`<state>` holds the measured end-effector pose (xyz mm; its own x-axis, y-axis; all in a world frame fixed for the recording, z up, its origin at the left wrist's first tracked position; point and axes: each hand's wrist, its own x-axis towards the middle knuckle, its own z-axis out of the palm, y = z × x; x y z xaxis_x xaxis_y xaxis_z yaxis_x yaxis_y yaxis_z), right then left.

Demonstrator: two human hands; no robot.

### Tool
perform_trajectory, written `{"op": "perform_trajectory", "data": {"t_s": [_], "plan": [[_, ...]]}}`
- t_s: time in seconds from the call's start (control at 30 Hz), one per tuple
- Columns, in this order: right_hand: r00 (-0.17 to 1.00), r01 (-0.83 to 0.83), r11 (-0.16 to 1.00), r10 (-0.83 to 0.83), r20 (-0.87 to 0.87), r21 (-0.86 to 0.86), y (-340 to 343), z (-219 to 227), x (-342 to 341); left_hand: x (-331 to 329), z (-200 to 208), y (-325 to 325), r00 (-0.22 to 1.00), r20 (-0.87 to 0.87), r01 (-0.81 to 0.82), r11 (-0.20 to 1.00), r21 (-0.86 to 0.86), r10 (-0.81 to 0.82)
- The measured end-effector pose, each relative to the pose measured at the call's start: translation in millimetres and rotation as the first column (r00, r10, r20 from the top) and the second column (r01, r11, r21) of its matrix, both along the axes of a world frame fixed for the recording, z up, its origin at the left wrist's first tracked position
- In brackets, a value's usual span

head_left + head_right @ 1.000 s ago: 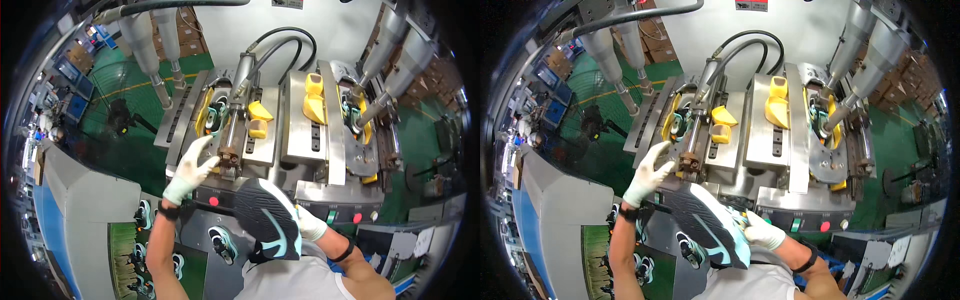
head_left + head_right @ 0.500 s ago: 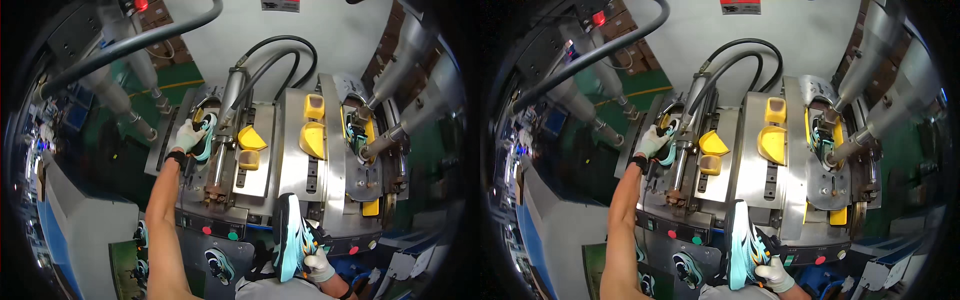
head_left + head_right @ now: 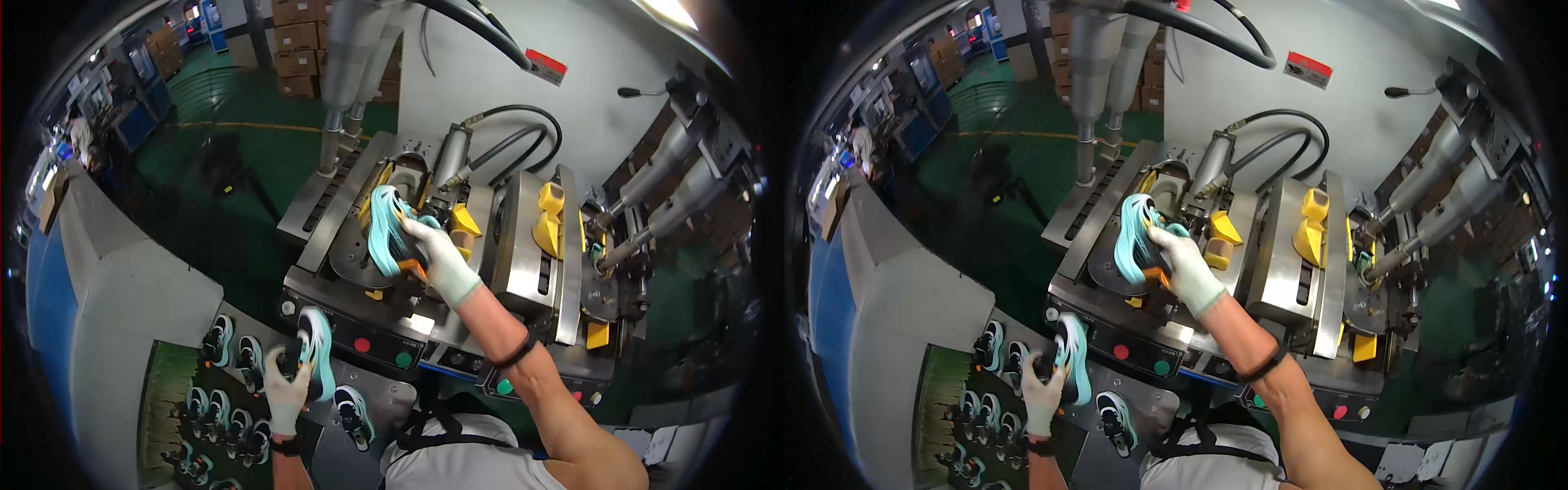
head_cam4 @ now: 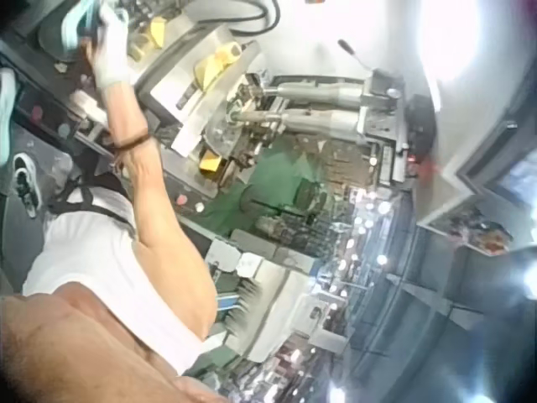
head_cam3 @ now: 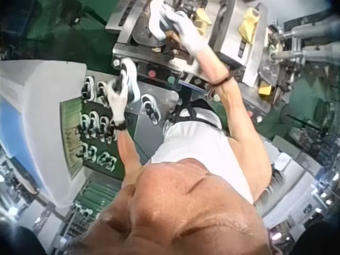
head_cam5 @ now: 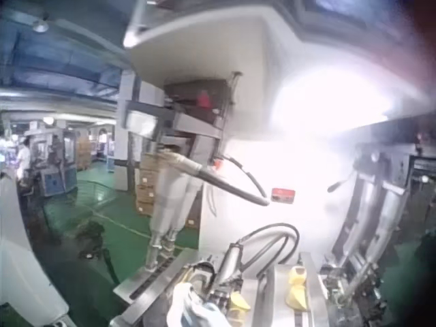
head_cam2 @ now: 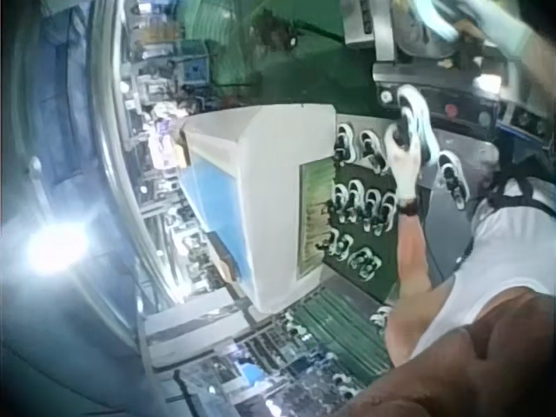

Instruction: The person picks up shoes from a conveyor belt, places them into a pressing machine, and then transfers them to a cleaning machine.

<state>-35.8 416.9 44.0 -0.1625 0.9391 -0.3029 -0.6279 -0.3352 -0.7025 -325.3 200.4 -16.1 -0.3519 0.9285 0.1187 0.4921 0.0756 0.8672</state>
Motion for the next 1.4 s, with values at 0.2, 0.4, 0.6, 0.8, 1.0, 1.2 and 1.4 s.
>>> {"op": "perform_trajectory", "data": {"t_s": [0.2, 0.4, 0.6, 0.8, 1.0, 1.2, 1.4], "plan": [[0.342, 0.409, 0.913, -0.163, 0.925, 0.01, 162, -113, -45, -10, -120, -129, 0.94, -0.01, -0.318, 0.868, -0.382, 0.34], [-0.015, 0.066, 0.997, 0.047, 0.999, -0.046, 224, -175, -27, 36, -212, -228, 0.871, -0.098, -0.487, 0.822, -0.295, 0.481], [-0.166, -0.04, 0.987, 0.144, 0.976, -0.153, 205, -167, -52, 53, -221, -236, 0.774, 0.205, -0.493, 0.773, -0.4, 0.599], [0.381, -0.286, 0.952, 0.219, 0.898, -0.111, 152, -72, -51, 35, -227, -222, 0.843, -0.034, -0.502, 0.762, -0.409, 0.537], [0.188, -0.728, 0.571, -0.367, 0.911, 0.38, -169, -83, -72, 30, -216, -223, 0.852, -0.109, -0.511, 0.767, -0.388, 0.512], [-0.449, -0.778, 0.622, -0.457, 0.768, -0.085, -227, -210, -20, 27, -244, -235, 0.933, 0.072, -0.31, 0.889, -0.337, 0.353], [0.194, -0.522, 0.784, 0.493, 0.848, -0.336, -344, -233, -120, 18, -274, -250, 0.978, 0.102, -0.138, 0.928, -0.347, 0.183]]}}
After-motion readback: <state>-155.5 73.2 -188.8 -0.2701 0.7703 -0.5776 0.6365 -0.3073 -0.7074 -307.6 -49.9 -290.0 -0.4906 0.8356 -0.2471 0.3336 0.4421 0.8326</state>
